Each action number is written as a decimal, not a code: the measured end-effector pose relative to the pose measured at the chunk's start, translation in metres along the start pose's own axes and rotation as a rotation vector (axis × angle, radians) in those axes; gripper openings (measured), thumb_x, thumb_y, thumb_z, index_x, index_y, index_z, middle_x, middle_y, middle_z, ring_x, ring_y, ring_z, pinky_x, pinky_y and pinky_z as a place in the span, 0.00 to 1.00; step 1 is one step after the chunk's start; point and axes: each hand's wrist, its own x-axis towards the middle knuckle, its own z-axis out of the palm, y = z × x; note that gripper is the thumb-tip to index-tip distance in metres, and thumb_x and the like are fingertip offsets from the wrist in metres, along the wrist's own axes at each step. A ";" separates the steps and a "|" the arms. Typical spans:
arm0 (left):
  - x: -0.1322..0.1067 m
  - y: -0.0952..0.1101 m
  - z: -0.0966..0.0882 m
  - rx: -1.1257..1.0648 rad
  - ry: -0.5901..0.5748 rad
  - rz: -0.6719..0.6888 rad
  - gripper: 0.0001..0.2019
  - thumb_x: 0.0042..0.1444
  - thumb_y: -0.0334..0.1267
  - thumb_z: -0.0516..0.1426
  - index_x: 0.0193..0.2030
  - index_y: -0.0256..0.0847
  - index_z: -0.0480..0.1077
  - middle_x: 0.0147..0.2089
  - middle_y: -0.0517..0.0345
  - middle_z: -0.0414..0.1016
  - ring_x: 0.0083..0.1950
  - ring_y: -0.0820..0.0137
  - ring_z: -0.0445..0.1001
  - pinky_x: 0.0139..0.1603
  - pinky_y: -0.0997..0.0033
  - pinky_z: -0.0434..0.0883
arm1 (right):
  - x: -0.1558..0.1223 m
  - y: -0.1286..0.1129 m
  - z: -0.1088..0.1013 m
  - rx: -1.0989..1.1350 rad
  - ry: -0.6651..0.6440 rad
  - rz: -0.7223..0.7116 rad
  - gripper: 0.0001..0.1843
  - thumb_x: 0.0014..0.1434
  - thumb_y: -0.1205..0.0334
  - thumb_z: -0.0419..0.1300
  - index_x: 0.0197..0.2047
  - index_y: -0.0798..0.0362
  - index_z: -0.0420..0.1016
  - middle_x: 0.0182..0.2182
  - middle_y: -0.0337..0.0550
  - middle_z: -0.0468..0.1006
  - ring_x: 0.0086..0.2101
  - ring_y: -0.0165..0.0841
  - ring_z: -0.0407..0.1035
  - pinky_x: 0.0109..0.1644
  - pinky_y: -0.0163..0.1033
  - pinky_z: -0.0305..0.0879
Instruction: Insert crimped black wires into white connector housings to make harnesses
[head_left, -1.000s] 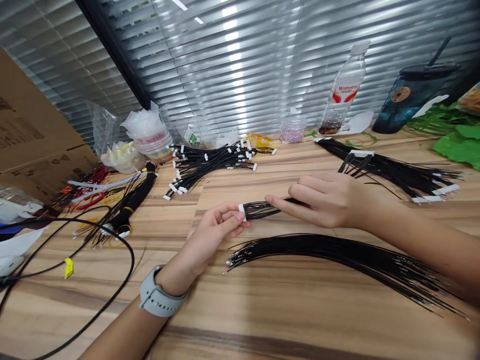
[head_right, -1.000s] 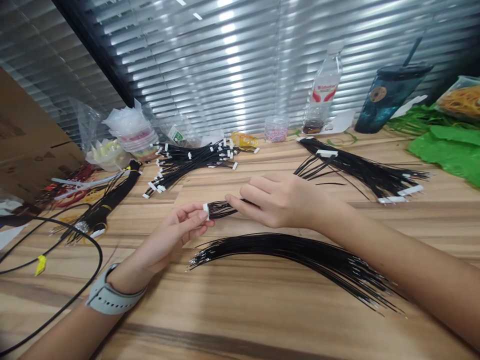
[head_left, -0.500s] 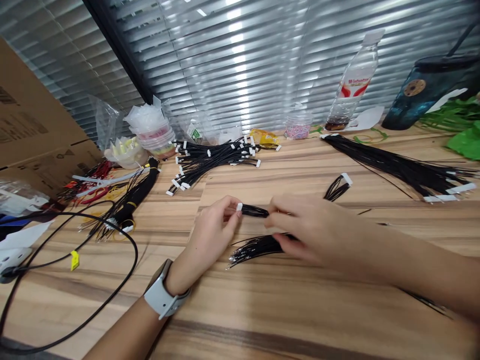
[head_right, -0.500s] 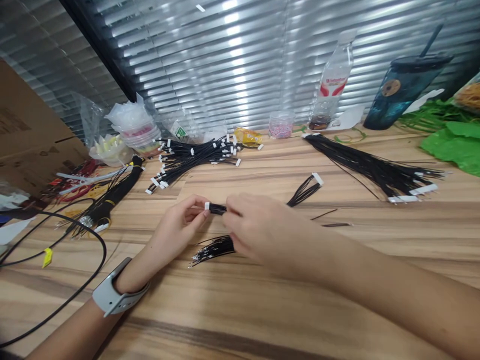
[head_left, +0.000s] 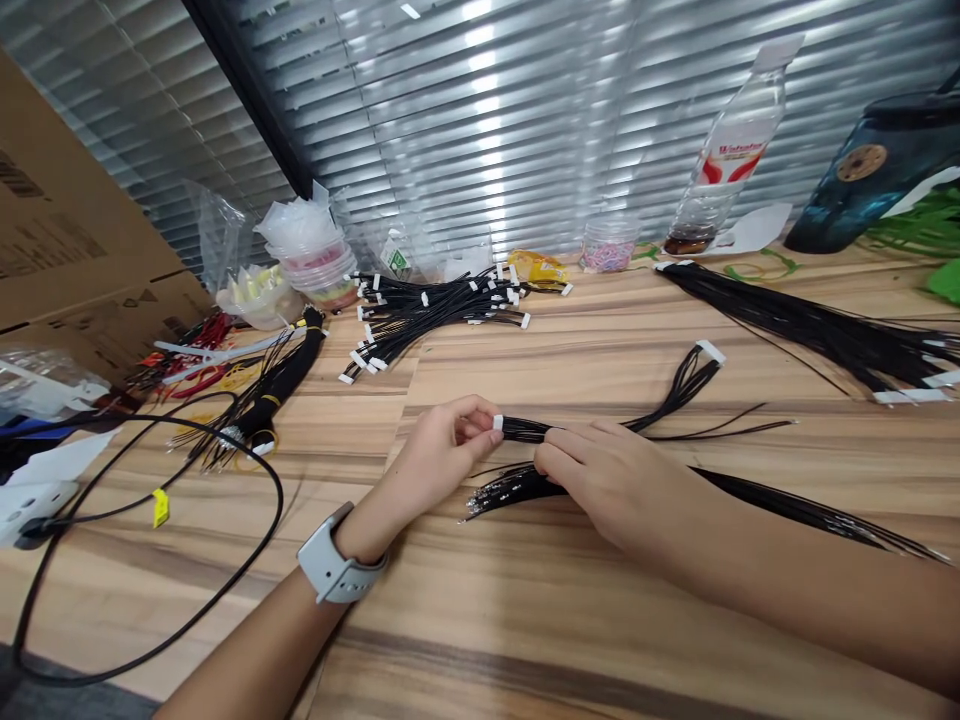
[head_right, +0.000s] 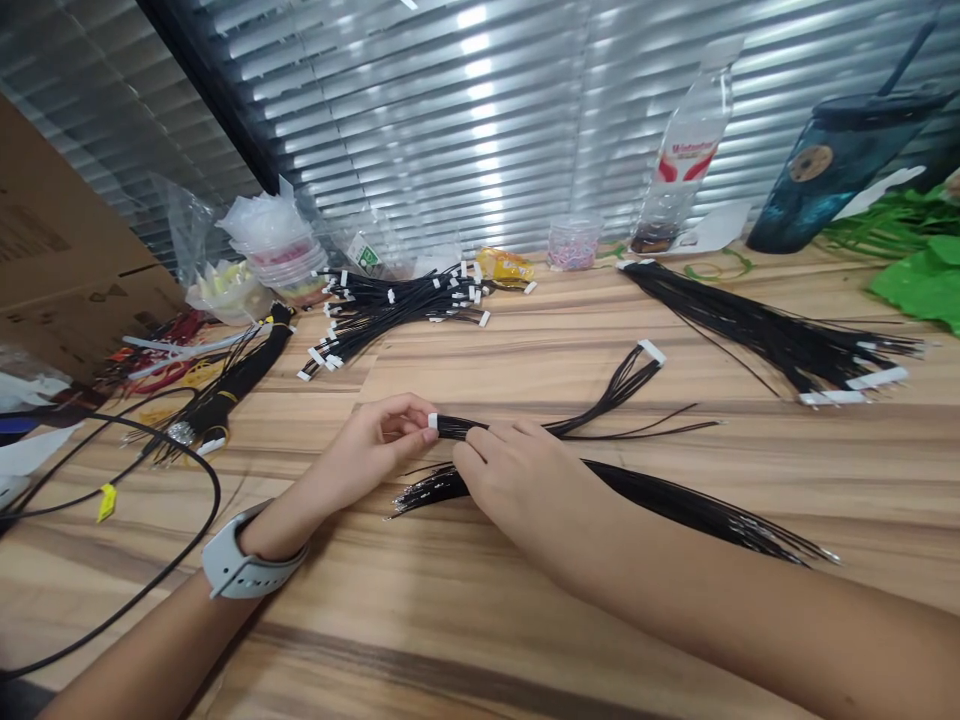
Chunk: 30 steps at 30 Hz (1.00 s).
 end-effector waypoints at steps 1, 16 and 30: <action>0.000 0.000 -0.001 -0.019 -0.003 -0.009 0.05 0.52 0.34 0.57 0.36 0.37 0.68 0.32 0.58 0.69 0.33 0.73 0.67 0.35 0.73 0.64 | 0.000 0.001 0.001 0.036 0.003 0.009 0.13 0.51 0.79 0.49 0.35 0.57 0.68 0.29 0.43 0.71 0.30 0.35 0.64 0.35 0.40 0.60; 0.002 -0.001 -0.003 -0.127 -0.063 -0.055 0.07 0.50 0.36 0.58 0.34 0.37 0.66 0.30 0.61 0.67 0.29 0.76 0.66 0.31 0.75 0.62 | 0.007 -0.006 -0.004 0.647 0.074 0.404 0.06 0.59 0.69 0.53 0.36 0.54 0.71 0.31 0.41 0.74 0.32 0.30 0.68 0.35 0.35 0.64; 0.001 -0.001 -0.007 -0.078 -0.047 -0.109 0.05 0.50 0.32 0.57 0.33 0.37 0.64 0.29 0.62 0.64 0.29 0.76 0.63 0.30 0.75 0.60 | 0.005 0.030 0.010 0.622 0.114 0.467 0.10 0.60 0.62 0.53 0.33 0.52 0.74 0.29 0.40 0.75 0.32 0.30 0.68 0.36 0.36 0.63</action>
